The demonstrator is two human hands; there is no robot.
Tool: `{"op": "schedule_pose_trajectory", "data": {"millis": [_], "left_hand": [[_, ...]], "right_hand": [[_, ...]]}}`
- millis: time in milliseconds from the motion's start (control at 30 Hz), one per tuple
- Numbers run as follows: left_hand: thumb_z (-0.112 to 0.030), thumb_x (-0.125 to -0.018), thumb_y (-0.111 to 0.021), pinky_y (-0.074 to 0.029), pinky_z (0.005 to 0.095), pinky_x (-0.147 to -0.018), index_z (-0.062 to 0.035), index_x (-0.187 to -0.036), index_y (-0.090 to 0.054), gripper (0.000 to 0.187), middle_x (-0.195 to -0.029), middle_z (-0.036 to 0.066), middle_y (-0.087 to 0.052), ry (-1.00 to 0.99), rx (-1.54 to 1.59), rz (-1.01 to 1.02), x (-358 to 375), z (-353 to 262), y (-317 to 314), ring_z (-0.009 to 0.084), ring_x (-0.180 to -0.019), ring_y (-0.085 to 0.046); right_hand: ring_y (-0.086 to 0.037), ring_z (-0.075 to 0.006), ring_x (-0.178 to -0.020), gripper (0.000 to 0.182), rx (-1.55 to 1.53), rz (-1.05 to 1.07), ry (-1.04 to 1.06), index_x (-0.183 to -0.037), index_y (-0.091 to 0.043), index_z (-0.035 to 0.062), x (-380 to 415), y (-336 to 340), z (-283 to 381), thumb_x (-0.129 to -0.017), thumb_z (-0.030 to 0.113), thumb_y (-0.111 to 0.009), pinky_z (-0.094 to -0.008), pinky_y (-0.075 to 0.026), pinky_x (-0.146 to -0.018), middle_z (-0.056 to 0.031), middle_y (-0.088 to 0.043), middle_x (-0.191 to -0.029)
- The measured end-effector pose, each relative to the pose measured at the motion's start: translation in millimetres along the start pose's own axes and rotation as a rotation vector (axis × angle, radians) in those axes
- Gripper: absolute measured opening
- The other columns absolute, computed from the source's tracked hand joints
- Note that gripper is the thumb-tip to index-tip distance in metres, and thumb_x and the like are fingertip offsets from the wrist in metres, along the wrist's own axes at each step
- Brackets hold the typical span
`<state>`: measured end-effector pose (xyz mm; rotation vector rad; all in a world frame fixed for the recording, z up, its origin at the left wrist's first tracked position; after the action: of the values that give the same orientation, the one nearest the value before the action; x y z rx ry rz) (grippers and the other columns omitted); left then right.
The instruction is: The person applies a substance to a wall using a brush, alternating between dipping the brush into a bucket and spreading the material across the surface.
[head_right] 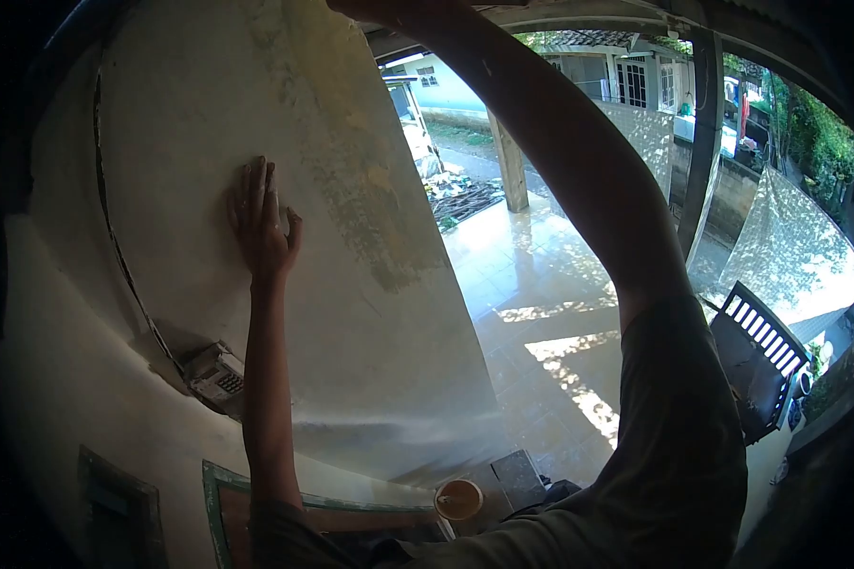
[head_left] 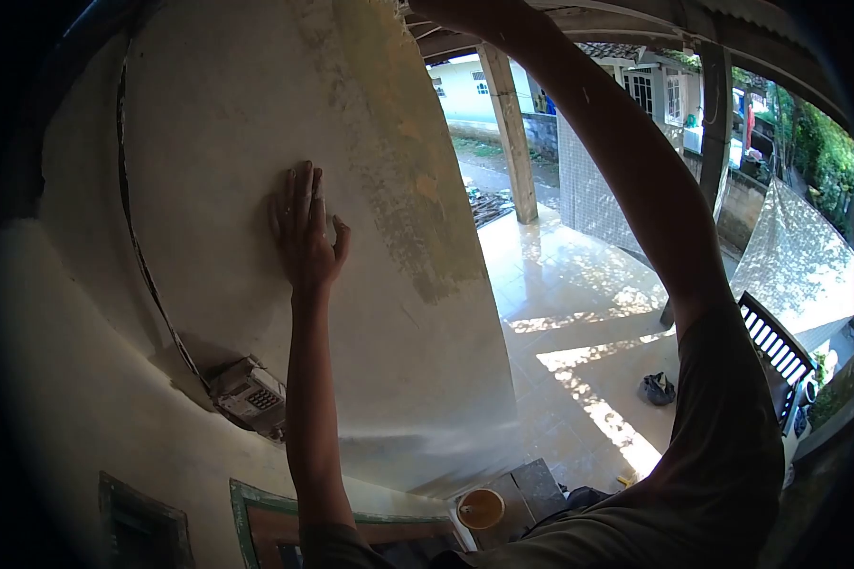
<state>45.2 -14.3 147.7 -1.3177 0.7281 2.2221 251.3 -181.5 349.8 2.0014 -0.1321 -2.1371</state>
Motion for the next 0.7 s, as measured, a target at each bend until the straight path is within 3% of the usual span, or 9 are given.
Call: {"op": "schedule_pose_trajectory", "data": {"millis": [33,67,133,333,467,567,600,700], "left_hand": [[-0.021,-0.081,-0.048,-0.023,0.0503,-0.113,-0.0090,-0.143,-0.039,0.064,-0.150,0.005,-0.036,-0.001,0.000,0.000,0,0,0,0.0254,-0.138,-0.034],[-0.021,-0.081,-0.048,-0.023,0.0504,-0.113,-0.0090,-0.143,-0.039,0.064,-0.150,0.005,-0.036,-0.002,0.004,-0.002,0,0,-1,0.0254,-0.138,-0.034],[-0.022,-0.081,-0.048,-0.023,0.0505,-0.113,-0.0091,-0.143,-0.039,0.064,-0.150,0.005,-0.036,-0.003,0.006,-0.006,0,0,-1,0.0255,-0.138,-0.034],[-0.024,-0.083,-0.046,-0.021,0.0514,-0.113,-0.0089,-0.143,-0.038,0.062,-0.149,0.006,-0.036,0.017,0.021,0.024,0,1,-2,0.0271,-0.138,-0.033],[-0.021,-0.081,-0.048,-0.021,0.0512,-0.113,-0.0086,-0.142,-0.039,0.063,-0.149,0.006,-0.037,0.014,0.039,0.018,-1,1,0,0.0271,-0.138,-0.033],[-0.020,-0.081,-0.049,-0.021,0.0510,-0.113,-0.0089,-0.142,-0.039,0.063,-0.149,0.006,-0.037,0.011,0.044,0.010,1,1,-1,0.0268,-0.138,-0.033],[-0.020,-0.081,-0.049,-0.021,0.0509,-0.113,-0.0091,-0.142,-0.039,0.063,-0.149,0.006,-0.037,0.007,0.046,-0.006,1,1,-1,0.0267,-0.138,-0.033],[-0.021,-0.081,-0.049,-0.021,0.0508,-0.113,-0.0096,-0.143,-0.038,0.064,-0.149,0.005,-0.037,0.002,0.036,-0.012,1,1,-1,0.0268,-0.138,-0.033]], "right_hand": [[-0.065,-0.0405,-0.075,0.016,-0.056,0.023,0.033,-0.080,-0.062,-0.0089,5,-7,1,-0.076,0.006,-0.056,-0.0478,-0.051,-0.065,-0.0300,-0.062,-0.077],[-0.066,-0.0405,-0.075,0.017,0.142,0.036,0.127,-0.081,-0.062,-0.0102,13,-23,1,-0.076,0.004,-0.055,-0.0486,-0.051,-0.063,-0.0310,-0.062,-0.078],[-0.069,-0.0298,-0.071,0.021,0.099,0.137,0.179,-0.102,-0.065,-0.0009,51,-40,-1,-0.085,0.005,-0.055,-0.0405,-0.058,-0.066,-0.0219,-0.066,-0.078],[-0.067,-0.0354,-0.071,0.021,0.155,0.483,0.090,-0.101,-0.056,-0.0054,169,-49,12,-0.080,-0.002,-0.053,-0.0434,-0.057,-0.063,-0.0280,-0.061,-0.070],[-0.067,-0.0359,-0.074,0.023,-0.021,0.790,0.031,-0.096,-0.061,-0.0061,235,-42,21,-0.074,-0.007,-0.054,-0.0420,-0.057,-0.066,-0.0257,-0.064,-0.076],[-0.067,-0.0360,-0.079,0.020,-0.048,1.235,-0.127,-0.087,-0.063,-0.0071,278,-63,15,-0.070,-0.006,-0.053,-0.0425,-0.056,-0.070,-0.0245,-0.066,-0.081],[-0.066,-0.0362,-0.090,0.030,0.024,1.394,-0.161,-0.100,-0.060,-0.0054,289,-68,13,-0.072,0.004,-0.062,-0.0418,-0.054,-0.074,-0.0227,-0.064,-0.093],[-0.066,-0.0380,-0.086,0.026,0.008,1.371,-0.184,-0.096,-0.061,-0.0069,301,-90,1,-0.071,-0.001,-0.056,-0.0442,-0.054,-0.072,-0.0267,-0.065,-0.088]]}}
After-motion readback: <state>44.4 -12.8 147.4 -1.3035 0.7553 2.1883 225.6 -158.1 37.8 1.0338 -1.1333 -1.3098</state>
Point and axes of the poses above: each hand's wrist, its own x-axis away from the middle knuckle, its own y-axis out of the back of the hand, z = x × y, the point moved 5 cm from there along -x, towards the middle knuckle
